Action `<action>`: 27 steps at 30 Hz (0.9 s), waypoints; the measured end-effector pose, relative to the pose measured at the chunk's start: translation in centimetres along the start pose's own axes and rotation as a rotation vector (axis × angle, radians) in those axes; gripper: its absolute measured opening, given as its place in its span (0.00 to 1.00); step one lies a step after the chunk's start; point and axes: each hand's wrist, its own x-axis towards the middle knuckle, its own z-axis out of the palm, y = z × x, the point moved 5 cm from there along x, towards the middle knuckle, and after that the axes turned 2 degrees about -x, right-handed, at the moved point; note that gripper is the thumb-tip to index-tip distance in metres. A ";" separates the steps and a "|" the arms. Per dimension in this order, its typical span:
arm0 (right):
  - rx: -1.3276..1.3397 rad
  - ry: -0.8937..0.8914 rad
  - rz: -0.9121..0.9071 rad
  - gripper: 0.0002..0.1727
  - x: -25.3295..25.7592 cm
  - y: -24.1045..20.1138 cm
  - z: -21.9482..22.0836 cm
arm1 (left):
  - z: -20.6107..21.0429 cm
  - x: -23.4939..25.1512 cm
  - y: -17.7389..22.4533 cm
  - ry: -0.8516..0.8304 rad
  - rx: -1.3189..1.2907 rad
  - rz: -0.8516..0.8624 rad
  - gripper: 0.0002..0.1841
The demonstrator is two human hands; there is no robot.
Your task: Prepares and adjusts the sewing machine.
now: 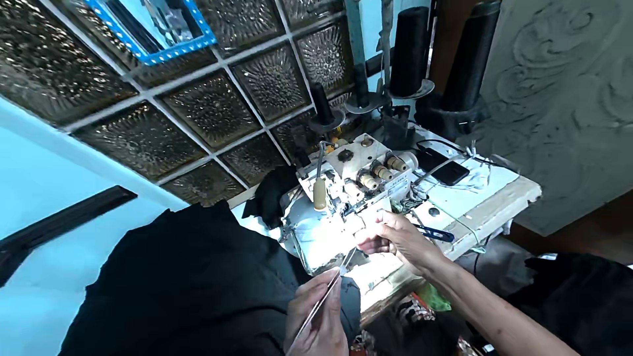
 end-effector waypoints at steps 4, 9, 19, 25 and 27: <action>0.002 0.000 0.029 0.06 0.5 -0.1 -0.3 | 1.2 -0.2 -0.2 -0.088 0.071 0.073 0.06; 0.005 -0.001 0.035 0.06 0.8 -0.3 -0.4 | 2.0 -0.6 -0.4 -0.176 0.149 0.128 0.05; 0.030 -0.012 0.042 0.07 0.9 0.0 -0.9 | 2.5 -0.7 -1.3 -0.197 0.172 0.133 0.04; 0.057 -0.018 0.047 0.06 0.8 0.2 -1.0 | 2.5 -0.5 -1.2 -0.178 0.164 0.121 0.04; 0.056 -0.009 0.044 0.06 0.9 0.4 -1.1 | 2.5 -0.4 -1.2 -0.176 0.146 0.110 0.04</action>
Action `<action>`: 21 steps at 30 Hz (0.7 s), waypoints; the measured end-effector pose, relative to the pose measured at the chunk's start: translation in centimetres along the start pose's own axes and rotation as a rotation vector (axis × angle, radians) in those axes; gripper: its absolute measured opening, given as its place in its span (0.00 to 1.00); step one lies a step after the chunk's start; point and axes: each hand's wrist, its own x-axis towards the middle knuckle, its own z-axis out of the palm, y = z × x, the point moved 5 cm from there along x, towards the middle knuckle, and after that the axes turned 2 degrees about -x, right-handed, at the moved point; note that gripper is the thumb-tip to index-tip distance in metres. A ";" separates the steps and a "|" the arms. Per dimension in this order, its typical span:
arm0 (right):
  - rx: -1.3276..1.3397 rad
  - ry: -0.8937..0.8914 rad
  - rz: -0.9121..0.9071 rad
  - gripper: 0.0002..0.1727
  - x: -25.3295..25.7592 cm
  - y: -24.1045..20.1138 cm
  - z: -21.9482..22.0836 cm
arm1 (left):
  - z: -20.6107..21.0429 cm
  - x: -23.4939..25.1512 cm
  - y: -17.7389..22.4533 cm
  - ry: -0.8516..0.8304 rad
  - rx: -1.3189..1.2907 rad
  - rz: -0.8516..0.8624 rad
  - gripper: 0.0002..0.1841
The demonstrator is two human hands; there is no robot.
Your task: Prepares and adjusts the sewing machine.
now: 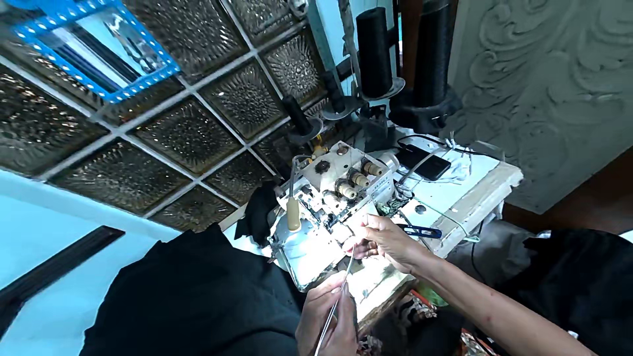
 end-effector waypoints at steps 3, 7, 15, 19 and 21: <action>-0.158 0.062 -0.073 0.10 0.3 0.2 -1.0 | -0.2 0.2 -0.1 0.005 -0.026 -0.030 0.06; -0.876 0.271 -0.309 0.19 -0.2 0.2 -4.6 | -0.7 0.3 -0.6 0.015 -0.055 -0.069 0.07; -1.563 0.479 -0.338 0.14 -1.8 2.8 -8.5 | -0.1 0.8 -1.3 0.042 -0.039 -0.092 0.11; -1.668 0.461 -0.394 0.14 -2.1 3.1 -7.6 | 0.3 1.3 -1.5 0.048 0.001 -0.091 0.11; -1.687 0.392 -0.296 0.15 -2.1 3.0 -7.4 | 0.3 1.4 -1.5 0.050 0.021 -0.089 0.10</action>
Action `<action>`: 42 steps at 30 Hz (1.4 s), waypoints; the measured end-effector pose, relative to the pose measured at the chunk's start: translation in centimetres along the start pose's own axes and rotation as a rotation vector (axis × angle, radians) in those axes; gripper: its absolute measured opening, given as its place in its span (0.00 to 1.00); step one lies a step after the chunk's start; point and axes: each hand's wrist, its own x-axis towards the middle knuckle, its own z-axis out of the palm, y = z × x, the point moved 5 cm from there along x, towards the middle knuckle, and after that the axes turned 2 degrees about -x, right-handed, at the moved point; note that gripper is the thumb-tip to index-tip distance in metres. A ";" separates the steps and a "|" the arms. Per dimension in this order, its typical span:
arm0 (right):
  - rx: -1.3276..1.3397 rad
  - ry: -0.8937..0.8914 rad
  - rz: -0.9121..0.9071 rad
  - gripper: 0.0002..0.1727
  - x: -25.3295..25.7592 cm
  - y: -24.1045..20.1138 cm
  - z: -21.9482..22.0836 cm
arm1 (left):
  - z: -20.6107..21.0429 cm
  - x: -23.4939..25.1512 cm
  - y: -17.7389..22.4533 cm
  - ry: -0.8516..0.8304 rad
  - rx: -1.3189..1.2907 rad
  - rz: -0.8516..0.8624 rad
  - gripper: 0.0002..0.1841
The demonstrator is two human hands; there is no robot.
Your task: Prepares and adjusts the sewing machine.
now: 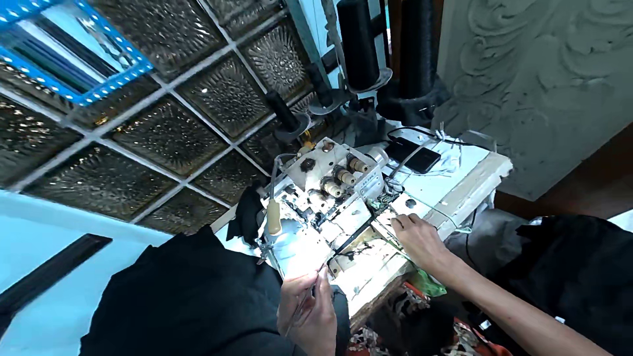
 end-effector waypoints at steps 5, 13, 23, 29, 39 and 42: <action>0.011 -0.028 -0.062 0.15 0.0 0.5 -0.1 | -0.2 0.1 -0.3 0.004 -0.004 -0.029 0.09; 0.200 0.442 -0.186 0.10 0.3 3.4 0.2 | -0.5 0.4 -0.7 -0.014 -0.081 -0.084 0.09; 0.452 -0.061 -0.107 0.23 0.0 -5.2 -4.3 | 0.2 1.2 -1.1 0.072 -0.084 -0.152 0.14; 0.271 -0.044 -0.138 0.23 0.7 -6.3 -3.4 | 0.6 1.1 -1.2 0.076 -0.095 -0.156 0.14; 0.143 0.000 -0.131 0.21 1.6 -6.4 -2.6 | 1.2 0.1 -1.4 0.057 -0.150 -0.202 0.14; 0.128 0.017 -0.107 0.21 1.9 -6.0 -1.9 | 0.8 -0.1 -1.3 0.076 -0.167 -0.201 0.14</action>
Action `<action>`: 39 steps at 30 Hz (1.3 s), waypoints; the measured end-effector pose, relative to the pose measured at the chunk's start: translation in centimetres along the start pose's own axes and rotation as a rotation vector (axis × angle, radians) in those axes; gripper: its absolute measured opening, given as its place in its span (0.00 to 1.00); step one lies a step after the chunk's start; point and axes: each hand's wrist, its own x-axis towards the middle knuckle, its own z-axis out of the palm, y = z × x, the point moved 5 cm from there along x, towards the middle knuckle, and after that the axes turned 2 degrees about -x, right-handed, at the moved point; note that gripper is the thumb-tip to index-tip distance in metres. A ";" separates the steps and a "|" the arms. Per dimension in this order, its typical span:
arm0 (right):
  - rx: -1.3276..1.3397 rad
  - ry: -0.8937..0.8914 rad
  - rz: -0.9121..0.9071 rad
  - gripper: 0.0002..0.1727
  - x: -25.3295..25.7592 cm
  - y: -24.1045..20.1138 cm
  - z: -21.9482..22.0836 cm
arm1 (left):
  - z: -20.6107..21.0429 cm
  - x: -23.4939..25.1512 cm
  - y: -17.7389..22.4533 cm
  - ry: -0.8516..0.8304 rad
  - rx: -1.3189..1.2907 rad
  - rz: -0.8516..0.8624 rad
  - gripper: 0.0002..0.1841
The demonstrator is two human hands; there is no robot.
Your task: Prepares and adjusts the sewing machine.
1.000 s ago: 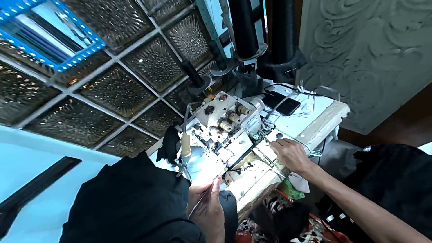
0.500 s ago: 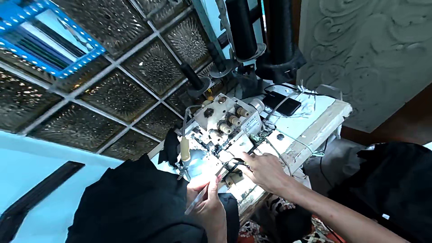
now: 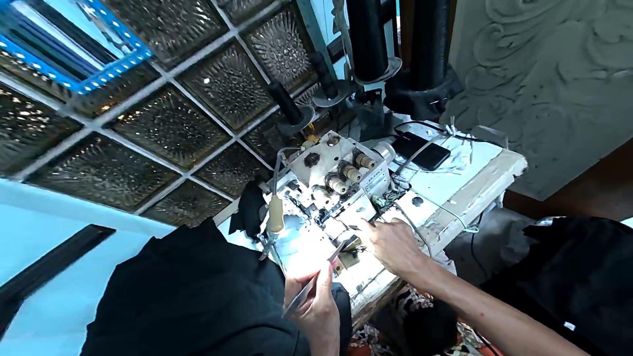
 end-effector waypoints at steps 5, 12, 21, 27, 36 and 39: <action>-0.010 0.019 -0.002 0.23 -0.2 0.5 1.2 | -1.2 0.0 1.1 -0.022 0.037 0.111 0.07; -0.067 0.223 -0.025 0.17 -1.4 3.1 2.8 | -2.8 0.0 3.6 0.064 0.118 0.243 0.07; 0.020 0.468 -0.192 0.17 -2.2 1.4 0.4 | -3.6 -0.1 2.4 0.100 0.099 0.231 0.07; -0.079 0.570 -0.441 0.10 -0.2 -3.6 -2.2 | -4.0 0.0 1.9 0.117 0.093 0.215 0.07; -0.173 0.567 -0.553 0.10 1.1 -5.4 -1.0 | -5.1 0.0 1.1 0.175 0.085 0.188 0.06; -0.183 0.572 -0.577 0.12 1.3 -5.6 -1.1 | -5.0 0.0 1.3 0.190 0.066 0.181 0.06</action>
